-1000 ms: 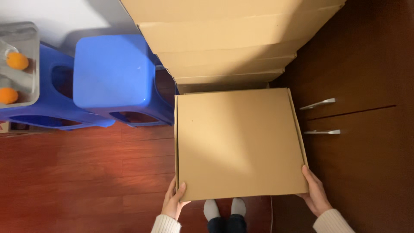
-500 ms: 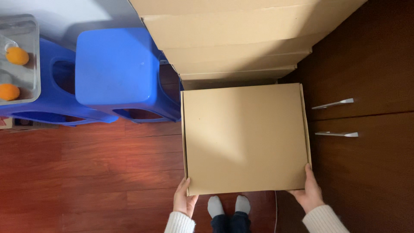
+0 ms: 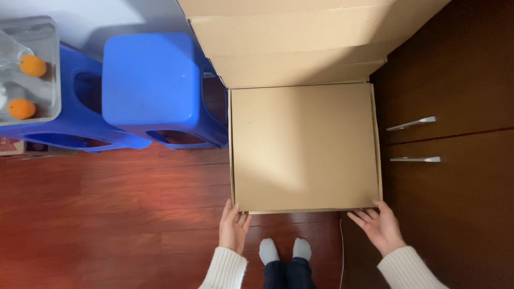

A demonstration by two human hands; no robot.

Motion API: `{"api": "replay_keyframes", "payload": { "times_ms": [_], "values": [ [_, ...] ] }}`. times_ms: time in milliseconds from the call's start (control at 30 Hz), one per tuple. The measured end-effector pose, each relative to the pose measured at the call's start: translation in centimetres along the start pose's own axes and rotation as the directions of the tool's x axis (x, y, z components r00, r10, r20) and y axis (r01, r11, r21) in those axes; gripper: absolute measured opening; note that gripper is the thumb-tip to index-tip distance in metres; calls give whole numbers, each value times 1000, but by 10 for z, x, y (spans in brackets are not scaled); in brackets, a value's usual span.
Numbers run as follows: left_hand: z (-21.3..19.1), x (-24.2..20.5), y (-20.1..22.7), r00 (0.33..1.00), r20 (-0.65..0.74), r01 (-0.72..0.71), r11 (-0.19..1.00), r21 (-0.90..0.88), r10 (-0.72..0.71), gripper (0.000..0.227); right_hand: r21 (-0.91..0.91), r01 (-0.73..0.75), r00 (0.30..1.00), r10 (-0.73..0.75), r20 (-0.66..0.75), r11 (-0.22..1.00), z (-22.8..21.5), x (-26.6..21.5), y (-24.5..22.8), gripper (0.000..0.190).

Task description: The person folds a black garment, slides it into a clear plastic bag, and then places the bagged garment into a cardboard box and closes the lid.

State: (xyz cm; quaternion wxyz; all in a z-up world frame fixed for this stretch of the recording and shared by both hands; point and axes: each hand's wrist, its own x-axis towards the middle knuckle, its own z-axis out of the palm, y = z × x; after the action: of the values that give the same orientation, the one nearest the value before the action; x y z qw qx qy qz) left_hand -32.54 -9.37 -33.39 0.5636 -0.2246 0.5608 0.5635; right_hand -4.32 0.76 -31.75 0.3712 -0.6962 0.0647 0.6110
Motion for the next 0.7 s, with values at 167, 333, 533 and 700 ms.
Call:
{"api": "replay_keyframes", "payload": {
  "times_ms": [167,333,533,700],
  "values": [
    [11,-31,21,997,60,-53,996,76,48,68,115,-45,997,38,69,992,-13,-6,-7,13],
    [34,-66,53,977,166,-156,978,141,132,62,-56,-4,973,17,229,998,18,-115,-55,47],
    [84,-168,96,853,449,-338,937,89,266,49,22,108,881,-106,461,994,12,-177,-100,39],
    [111,-248,124,718,590,-500,864,67,370,46,138,245,780,-280,560,960,3,-223,-140,31]
  ]
}}
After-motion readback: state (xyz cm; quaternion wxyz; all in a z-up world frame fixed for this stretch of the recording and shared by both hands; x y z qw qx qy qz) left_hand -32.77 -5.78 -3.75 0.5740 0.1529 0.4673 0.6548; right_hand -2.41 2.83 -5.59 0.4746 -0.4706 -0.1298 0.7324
